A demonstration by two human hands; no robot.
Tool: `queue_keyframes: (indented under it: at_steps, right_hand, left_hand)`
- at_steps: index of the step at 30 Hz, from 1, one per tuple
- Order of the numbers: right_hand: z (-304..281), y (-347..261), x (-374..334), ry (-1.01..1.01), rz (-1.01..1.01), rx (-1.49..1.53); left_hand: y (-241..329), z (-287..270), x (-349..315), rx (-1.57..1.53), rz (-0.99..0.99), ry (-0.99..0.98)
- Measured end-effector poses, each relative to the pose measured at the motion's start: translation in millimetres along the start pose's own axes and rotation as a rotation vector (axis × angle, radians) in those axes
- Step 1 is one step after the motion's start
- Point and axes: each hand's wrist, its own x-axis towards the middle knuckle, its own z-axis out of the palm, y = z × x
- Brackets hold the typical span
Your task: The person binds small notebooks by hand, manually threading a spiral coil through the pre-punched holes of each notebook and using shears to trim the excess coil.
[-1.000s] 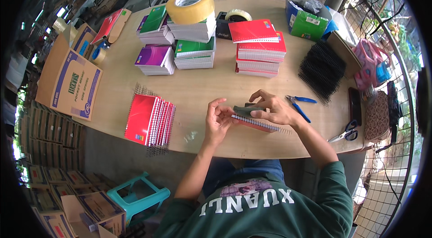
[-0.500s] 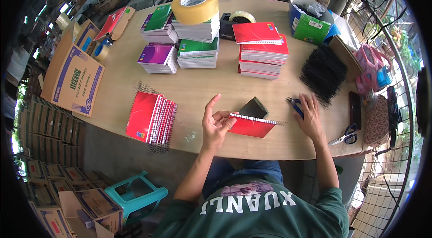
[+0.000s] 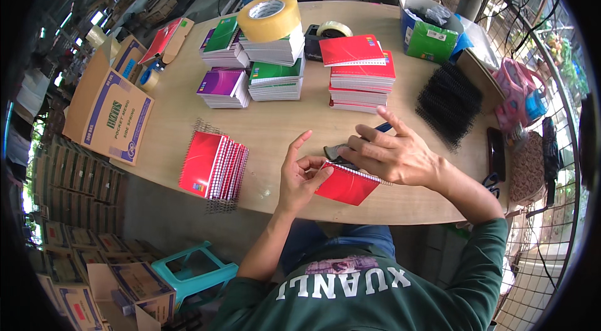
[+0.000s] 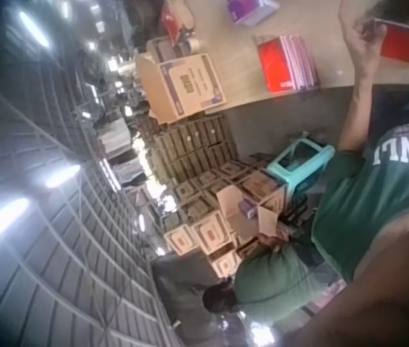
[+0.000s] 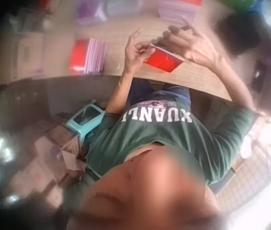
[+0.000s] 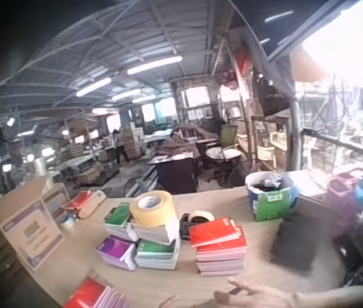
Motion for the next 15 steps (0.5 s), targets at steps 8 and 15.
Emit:
queue_keyframes:
  at_steps: [8, 15]
  right_hand:
    - [-4, -11, 6, -0.206, 0.383, 0.563]
    - [-5, -15, -6, 0.128, 0.630, 0.512]
  left_hand:
    - [-4, -3, -11, 0.141, 0.091, 0.079]
    - [19, -6, -38, 0.846, 0.361, 0.345]
